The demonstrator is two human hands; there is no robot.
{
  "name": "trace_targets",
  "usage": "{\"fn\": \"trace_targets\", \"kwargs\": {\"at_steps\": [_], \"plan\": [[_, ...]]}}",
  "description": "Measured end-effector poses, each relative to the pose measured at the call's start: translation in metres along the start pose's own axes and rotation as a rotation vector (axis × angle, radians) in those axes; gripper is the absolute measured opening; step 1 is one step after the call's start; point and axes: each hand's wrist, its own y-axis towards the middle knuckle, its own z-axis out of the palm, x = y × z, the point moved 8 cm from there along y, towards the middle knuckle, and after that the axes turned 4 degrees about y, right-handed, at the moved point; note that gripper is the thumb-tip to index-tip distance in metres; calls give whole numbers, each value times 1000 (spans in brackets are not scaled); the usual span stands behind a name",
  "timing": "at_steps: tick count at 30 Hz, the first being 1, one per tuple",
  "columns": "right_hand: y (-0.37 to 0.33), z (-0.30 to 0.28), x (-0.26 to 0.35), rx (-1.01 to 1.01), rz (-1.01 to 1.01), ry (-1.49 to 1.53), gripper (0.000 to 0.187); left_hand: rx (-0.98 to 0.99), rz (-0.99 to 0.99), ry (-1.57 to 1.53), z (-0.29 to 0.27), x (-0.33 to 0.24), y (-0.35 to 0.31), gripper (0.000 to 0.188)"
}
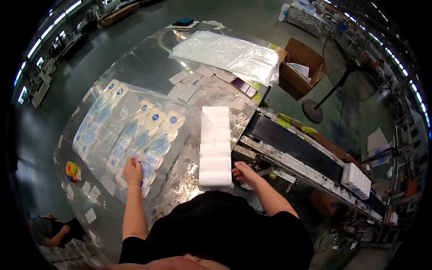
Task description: The person stands at a metal table in a warehouse and packs individual rolls of tissue paper into clear plastic bags. They repeatedly pick up a roll, place it into a bag, and move the bagged item to a conveyor belt. Another person is visible in the background performing similar packing tasks.
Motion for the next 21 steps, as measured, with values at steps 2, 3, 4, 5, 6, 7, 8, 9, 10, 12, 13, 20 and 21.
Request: {"fn": "trace_targets", "kwargs": {"at_steps": [2,3,4,5,6,7,8,9,10,12,13,20,21], "plan": [[5,13,4,-20,-63,173,75,-6,9,5,2,0,0,14],[12,24,9,4,-135,200,78,-13,15,11,1,0,1,14],[21,38,16,32,-208,227,80,-9,14,8,1,-1,2,14],[26,48,22,61,-279,254,83,-5,12,5,1,-2,2,14],[32,51,25,23,-284,253,89,-8,5,3,-1,-1,3,15],[33,53,25,37,-254,285,89,-7,5,13,-1,-1,2,15],[31,52,26,53,-223,316,90,-6,4,24,-1,0,1,15],[31,52,31,71,-194,342,91,-11,1,33,-2,0,1,15],[30,54,35,94,-181,412,90,-5,4,23,-3,-1,0,15],[22,58,44,188,-184,484,78,5,5,5,-5,-3,-1,15],[20,53,46,203,-167,510,73,2,8,-9,-6,-3,-1,14],[-52,55,93,604,-90,524,68,116,-135,-182,-7,1,-12,16],[-69,61,95,652,-108,505,68,144,-140,-304,3,2,-10,16]]}}
